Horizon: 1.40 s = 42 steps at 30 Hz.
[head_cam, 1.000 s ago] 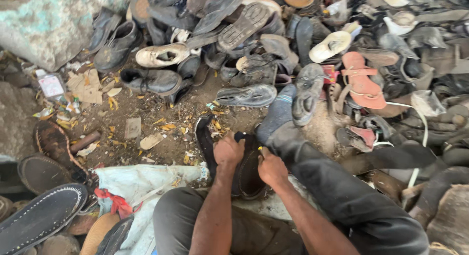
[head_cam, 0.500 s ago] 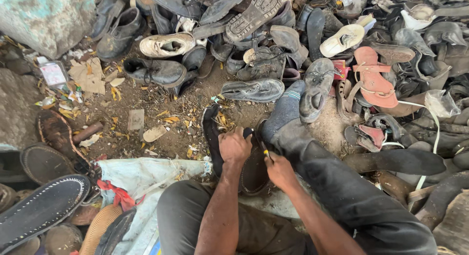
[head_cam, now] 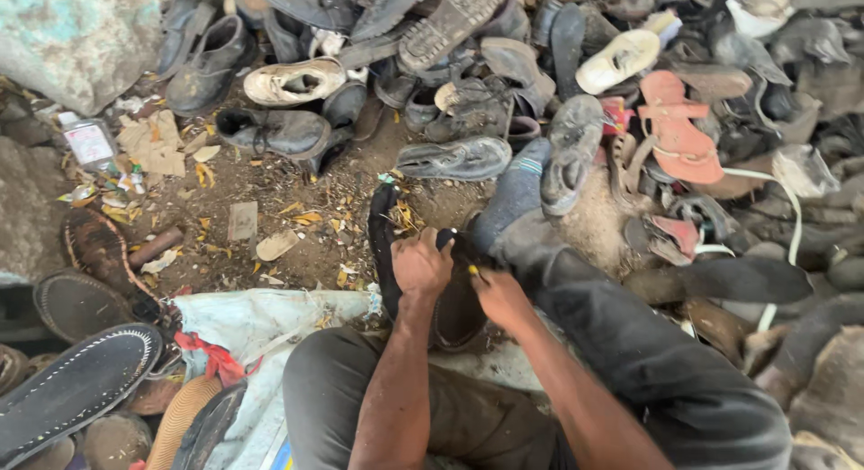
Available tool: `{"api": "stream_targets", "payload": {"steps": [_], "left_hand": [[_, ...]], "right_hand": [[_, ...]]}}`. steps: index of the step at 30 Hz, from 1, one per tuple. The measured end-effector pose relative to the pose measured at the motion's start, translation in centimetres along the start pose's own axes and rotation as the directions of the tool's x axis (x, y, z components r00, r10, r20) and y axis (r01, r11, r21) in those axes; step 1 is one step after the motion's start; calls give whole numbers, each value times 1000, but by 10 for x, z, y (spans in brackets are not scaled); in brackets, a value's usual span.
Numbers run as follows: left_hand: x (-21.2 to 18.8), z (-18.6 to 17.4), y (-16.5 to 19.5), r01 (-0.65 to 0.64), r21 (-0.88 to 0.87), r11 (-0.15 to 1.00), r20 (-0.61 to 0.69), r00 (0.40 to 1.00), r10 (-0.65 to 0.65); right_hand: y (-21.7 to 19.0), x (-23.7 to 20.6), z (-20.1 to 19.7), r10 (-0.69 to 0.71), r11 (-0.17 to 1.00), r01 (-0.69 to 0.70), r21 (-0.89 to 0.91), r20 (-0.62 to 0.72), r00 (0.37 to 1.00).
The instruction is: The person uses a knife to cut and scrape a shoe sole while sitting on the floor surrounded by a pile of discarded footwear.
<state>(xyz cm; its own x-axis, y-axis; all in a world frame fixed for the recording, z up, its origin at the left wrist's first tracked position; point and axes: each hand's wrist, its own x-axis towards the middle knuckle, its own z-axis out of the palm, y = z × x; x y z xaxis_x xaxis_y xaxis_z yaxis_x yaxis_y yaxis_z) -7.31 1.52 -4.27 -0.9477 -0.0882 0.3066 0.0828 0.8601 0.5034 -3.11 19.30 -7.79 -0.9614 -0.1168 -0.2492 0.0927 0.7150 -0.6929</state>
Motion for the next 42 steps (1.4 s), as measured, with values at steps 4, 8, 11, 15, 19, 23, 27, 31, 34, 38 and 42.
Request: {"api": "stream_targets", "payload": {"steps": [4,8,11,15,19,23,27,31,34,38,42], "left_hand": [[1,-4,-7,-17,-19,1000,-34,999,16],[4,-8,-21,152,66,986,-7,988,-152],[1,-10,-26,66,115,991,-204,978,-42],[-2,-15,-25,7,-8,1000,-216,976,-9],[-3,-27,-23,4,-32,999,-347,938,-15],[-3,-36,-19,-34,-4,999,-375,927,31],[-5,-44,-21,-41,4,999,-458,888,38],[-8,-46,-25,31,27,999,-515,857,-13],[-9,-44,-27,21,8,1000,-517,856,-13],[-9,-40,-28,17,10,1000,-491,871,-10],[-7,-38,-23,-2,-37,999,-464,886,-16]], "right_hand": [[6,4,18,-92,994,91,-65,-14,996],[4,-63,30,-64,998,65,-16,47,997],[-17,-70,23,25,999,-31,39,132,991],[-46,-47,7,-111,989,102,103,94,989],[-50,-76,5,160,977,-184,108,199,967],[-35,-110,0,66,986,-96,135,213,975],[-26,-88,-6,129,970,-158,186,159,979],[-30,-58,0,130,974,-146,171,101,986],[-45,-45,10,11,999,-15,52,80,997],[-66,-50,13,163,974,-191,122,209,964],[-72,-84,-5,-55,997,48,59,127,990]]}}
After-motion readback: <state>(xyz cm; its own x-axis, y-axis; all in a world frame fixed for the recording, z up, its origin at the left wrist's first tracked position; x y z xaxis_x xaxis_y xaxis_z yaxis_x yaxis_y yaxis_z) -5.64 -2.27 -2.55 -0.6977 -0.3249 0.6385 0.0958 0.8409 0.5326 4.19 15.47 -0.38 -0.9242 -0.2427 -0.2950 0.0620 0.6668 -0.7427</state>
